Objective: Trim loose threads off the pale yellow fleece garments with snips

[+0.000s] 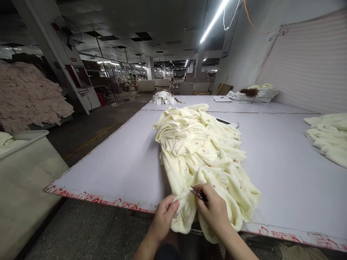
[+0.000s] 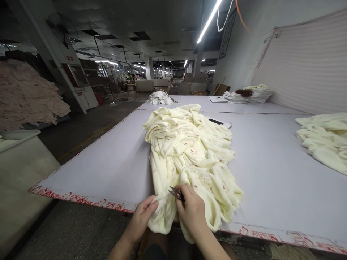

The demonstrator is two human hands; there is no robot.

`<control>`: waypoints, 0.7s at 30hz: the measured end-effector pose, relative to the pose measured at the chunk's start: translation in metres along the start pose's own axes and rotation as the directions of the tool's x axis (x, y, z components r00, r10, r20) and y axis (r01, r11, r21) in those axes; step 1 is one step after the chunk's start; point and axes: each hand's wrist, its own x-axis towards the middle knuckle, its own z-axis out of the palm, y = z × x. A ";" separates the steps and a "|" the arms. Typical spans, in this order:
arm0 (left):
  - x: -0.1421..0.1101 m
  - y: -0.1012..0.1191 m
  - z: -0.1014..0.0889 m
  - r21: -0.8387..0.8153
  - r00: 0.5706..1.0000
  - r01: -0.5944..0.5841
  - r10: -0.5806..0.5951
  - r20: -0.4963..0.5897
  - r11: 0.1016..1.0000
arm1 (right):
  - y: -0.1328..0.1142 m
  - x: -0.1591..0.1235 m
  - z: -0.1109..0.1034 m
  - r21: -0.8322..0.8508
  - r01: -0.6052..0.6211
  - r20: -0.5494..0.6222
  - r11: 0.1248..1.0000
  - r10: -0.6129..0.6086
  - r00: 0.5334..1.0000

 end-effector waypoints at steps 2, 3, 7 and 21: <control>0.003 0.006 0.000 -0.235 0.989 0.147 -0.143 0.033 0.961 | 0.000 0.009 0.000 -0.017 -0.056 0.027 0.998 0.056 0.998; 0.004 0.008 0.000 -0.328 0.984 0.178 -0.178 0.030 0.928 | -0.002 0.012 -0.001 -0.022 -0.084 0.061 0.996 0.086 0.994; 0.006 0.013 0.001 -0.495 0.977 0.208 -0.198 0.072 0.844 | -0.009 0.009 -0.011 0.065 -0.135 0.226 0.989 0.117 0.967; 0.012 0.021 0.006 -0.472 0.972 0.224 -0.160 0.172 0.853 | -0.008 0.002 -0.017 0.201 -0.073 0.196 0.977 0.033 0.980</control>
